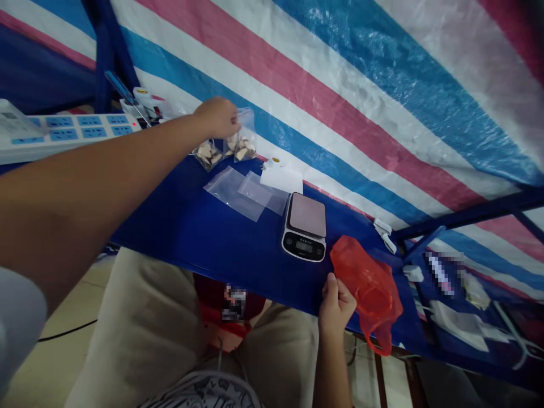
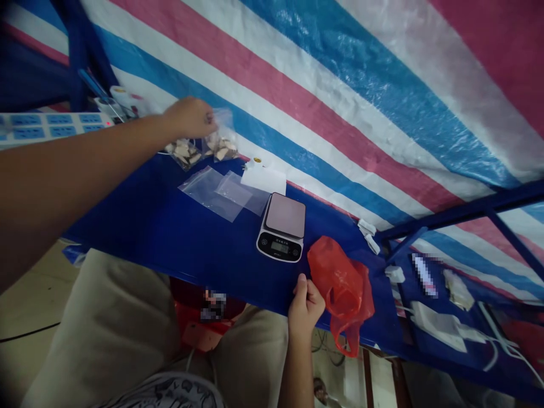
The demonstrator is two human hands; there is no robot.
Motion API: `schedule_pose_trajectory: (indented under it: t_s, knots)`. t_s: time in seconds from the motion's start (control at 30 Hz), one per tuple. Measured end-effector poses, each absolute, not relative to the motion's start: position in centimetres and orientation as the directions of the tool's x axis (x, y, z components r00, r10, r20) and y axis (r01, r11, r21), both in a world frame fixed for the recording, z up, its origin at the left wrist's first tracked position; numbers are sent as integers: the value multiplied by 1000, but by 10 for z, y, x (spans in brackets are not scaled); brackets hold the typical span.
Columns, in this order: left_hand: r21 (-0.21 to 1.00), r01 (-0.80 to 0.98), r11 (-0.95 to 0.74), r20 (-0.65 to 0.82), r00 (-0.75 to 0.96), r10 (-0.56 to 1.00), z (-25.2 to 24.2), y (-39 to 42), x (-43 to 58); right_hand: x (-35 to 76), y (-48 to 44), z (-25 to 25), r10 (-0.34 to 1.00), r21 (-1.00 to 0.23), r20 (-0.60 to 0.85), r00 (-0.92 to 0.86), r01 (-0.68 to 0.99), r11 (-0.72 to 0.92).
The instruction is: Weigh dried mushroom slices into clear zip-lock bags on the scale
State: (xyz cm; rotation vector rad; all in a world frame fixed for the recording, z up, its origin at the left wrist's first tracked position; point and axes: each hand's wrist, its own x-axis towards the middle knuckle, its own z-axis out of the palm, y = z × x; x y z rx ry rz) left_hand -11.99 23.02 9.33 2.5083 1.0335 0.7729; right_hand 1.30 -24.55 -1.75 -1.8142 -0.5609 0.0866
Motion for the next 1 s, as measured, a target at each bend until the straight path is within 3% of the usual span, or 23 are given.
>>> schedule_pose_trajectory:
  t_s: [0.13, 0.23, 0.33, 0.43, 0.5, 0.6, 0.77, 1.0]
  knots:
    - [449, 388, -805, 446, 684, 578, 128, 186, -114, 15, -247, -19, 401, -943, 193, 896, 282, -176]
    - [327, 272, -905, 519, 748, 413, 159, 141, -107, 11, -245, -14, 395, -983, 144, 907, 178, -50]
    - [208, 107, -972, 546, 812, 206, 182, 81, -100, -4, -241, 4, 471, -992, 62, 880, 3, 124]
    - [240, -145, -960, 558, 830, 14, 183, 17, -94, -26, -237, 30, 623, -917, -32, 782, -271, 293]
    - [306, -208, -929, 516, 856, -22, 171, -20, -91, -37, -237, 41, 647, -824, -88, 757, -420, 380]
    - [461, -224, -859, 469, 883, 21, 145, -56, -90, -43, -241, 43, 575, -746, -211, 790, -510, 427]
    - [675, -131, -726, 387, 900, 198, 109, -66, -93, -39, -247, 28, 503, -721, -350, 791, -570, 395]
    - [842, 45, -538, 193, 906, 378, 78, -45, -117, -29, -253, 25, 506, -722, -382, 773, -592, 359]
